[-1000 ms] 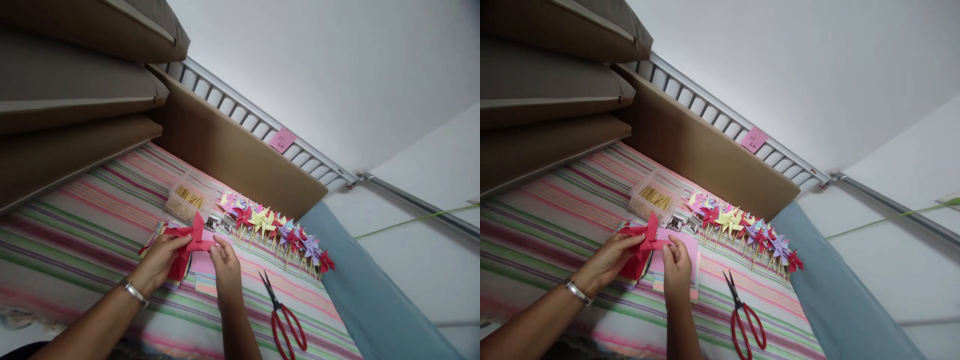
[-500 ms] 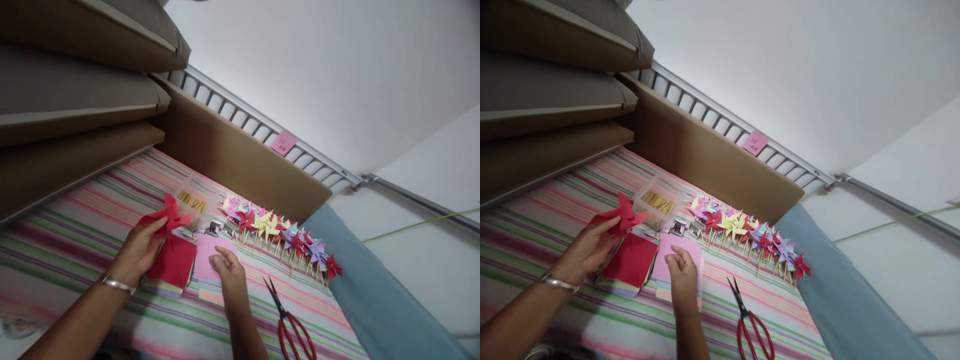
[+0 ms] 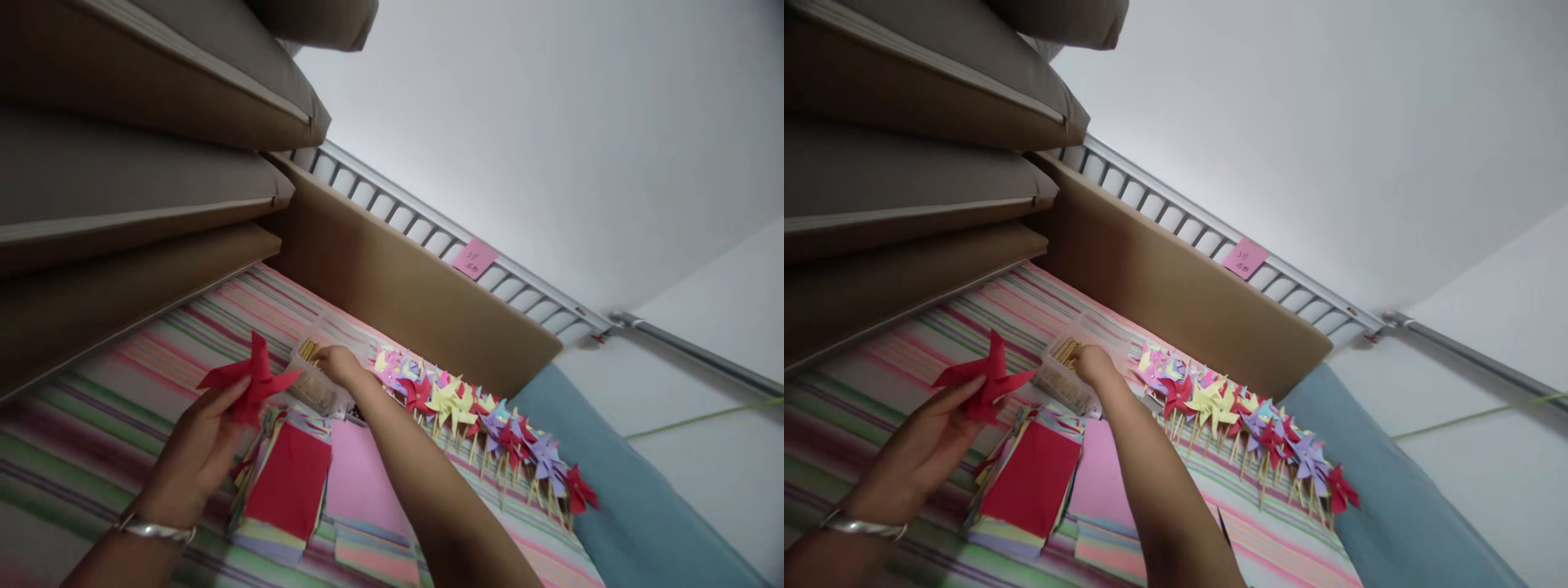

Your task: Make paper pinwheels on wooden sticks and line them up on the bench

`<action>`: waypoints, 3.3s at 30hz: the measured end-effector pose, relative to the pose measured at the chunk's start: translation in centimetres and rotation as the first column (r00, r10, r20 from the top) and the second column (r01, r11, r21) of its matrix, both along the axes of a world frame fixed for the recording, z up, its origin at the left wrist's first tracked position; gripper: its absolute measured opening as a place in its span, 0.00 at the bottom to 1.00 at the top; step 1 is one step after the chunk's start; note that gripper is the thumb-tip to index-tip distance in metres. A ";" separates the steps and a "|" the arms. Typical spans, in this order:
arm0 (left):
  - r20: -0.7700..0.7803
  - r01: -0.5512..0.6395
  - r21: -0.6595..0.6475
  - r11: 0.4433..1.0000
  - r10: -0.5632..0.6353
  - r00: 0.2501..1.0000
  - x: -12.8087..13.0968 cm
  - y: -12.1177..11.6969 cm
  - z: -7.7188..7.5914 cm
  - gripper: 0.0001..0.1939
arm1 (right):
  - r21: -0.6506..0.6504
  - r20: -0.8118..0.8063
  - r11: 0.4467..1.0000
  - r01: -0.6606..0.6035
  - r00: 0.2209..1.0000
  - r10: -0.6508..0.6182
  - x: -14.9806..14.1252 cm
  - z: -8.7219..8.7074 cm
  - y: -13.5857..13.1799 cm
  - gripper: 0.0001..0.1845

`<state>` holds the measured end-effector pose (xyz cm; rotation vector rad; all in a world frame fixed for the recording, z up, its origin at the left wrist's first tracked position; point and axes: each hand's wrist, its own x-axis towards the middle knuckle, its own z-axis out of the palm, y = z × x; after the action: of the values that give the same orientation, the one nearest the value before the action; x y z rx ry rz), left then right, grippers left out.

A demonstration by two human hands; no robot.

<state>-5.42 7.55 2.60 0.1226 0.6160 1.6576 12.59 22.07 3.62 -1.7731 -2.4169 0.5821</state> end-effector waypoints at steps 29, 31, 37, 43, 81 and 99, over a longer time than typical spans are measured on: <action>-0.759 0.540 0.201 0.817 -0.218 0.613 3.6 -1.9 -0.7 0.04 | 0.092 -0.565 0.963 0.255 0.810 -0.160 2.9 4.9 -11.5 0.03; -0.787 0.550 0.238 0.801 -0.173 0.592 3.9 -2.2 -0.5 0.04 | 0.025 -0.614 0.968 0.250 0.768 -0.183 3.1 5.3 -13.5 0.05; -0.825 0.581 0.375 0.722 -0.025 0.565 4.2 -2.7 -0.3 0.10 | -0.158 -0.727 0.974 0.162 0.648 -0.225 3.4 6.5 -17.6 0.06; -0.775 0.515 0.427 0.743 0.007 0.632 4.2 -3.3 0.3 0.08 | -0.183 -0.736 0.978 0.101 0.645 -0.205 3.2 6.8 -18.3 0.06; -0.724 0.309 0.412 0.857 0.103 0.682 3.0 -3.3 0.0 0.06 | -0.038 -0.682 0.987 0.156 0.718 -0.140 1.6 5.9 -17.4 0.03; -0.714 0.295 0.429 0.854 0.120 0.690 3.0 -3.4 0.3 0.07 | 0.104 -0.618 0.981 0.163 0.784 -0.065 1.5 6.1 -17.5 0.05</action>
<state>-2.44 4.15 2.90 1.2518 0.7069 1.6074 14.05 4.58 9.76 -1.3686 -1.8352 0.7866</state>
